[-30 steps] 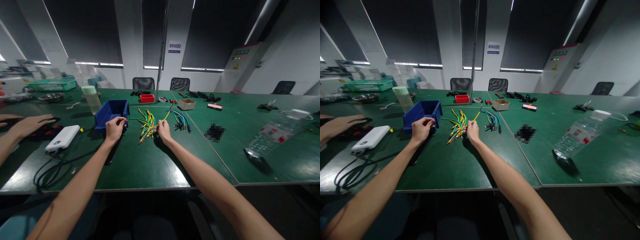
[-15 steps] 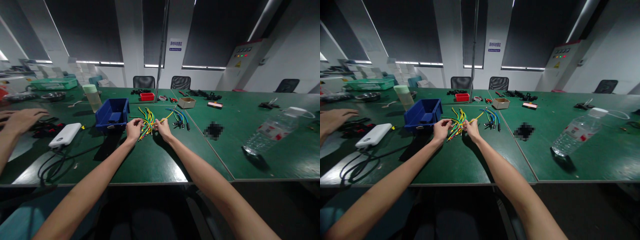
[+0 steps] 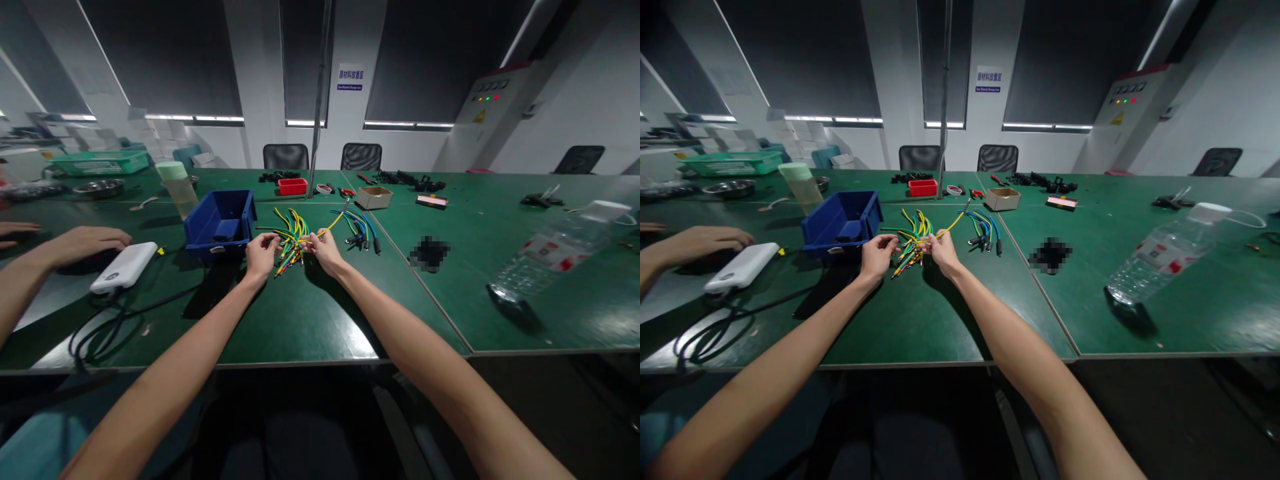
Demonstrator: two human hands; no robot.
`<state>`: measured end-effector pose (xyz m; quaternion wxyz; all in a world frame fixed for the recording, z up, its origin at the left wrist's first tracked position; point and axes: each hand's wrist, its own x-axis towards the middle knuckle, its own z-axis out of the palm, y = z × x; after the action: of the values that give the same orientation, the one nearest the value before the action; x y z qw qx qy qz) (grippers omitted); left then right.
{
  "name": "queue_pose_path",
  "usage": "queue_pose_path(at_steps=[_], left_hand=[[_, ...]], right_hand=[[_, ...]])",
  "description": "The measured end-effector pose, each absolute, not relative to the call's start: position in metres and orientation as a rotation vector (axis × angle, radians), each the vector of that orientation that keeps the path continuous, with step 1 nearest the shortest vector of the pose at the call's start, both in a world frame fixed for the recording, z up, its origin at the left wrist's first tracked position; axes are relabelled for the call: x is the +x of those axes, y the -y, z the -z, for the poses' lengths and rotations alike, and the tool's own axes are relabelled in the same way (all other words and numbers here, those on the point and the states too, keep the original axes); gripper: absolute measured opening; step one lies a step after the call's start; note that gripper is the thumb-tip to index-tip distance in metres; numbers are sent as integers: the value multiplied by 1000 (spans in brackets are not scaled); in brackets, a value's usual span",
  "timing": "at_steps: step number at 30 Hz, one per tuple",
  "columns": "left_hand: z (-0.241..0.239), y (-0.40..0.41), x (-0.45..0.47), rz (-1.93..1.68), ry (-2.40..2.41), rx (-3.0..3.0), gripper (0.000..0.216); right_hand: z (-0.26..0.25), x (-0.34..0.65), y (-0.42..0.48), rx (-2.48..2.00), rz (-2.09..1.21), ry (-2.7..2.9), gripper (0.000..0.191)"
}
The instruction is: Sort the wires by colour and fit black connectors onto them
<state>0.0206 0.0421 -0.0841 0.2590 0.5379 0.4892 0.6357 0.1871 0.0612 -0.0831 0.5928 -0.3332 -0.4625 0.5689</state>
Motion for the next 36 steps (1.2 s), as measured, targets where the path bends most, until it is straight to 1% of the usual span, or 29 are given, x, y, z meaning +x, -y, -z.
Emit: queue_pose_path(at_steps=[6,12,23,36], left_hand=[[83,-39,21,-1662,-1302,1456,27],[81,-37,23,-1639,-1227,1454,28],[88,-45,21,-1607,-1191,1494,24],[88,-43,22,-1585,-1237,1495,16]], right_hand=[[78,187,-53,-804,-1347,1129,34],[79,189,-50,-780,-1335,1132,52],[88,184,-57,-758,-1267,1125,44],[82,183,-49,-791,-1254,1175,43]])
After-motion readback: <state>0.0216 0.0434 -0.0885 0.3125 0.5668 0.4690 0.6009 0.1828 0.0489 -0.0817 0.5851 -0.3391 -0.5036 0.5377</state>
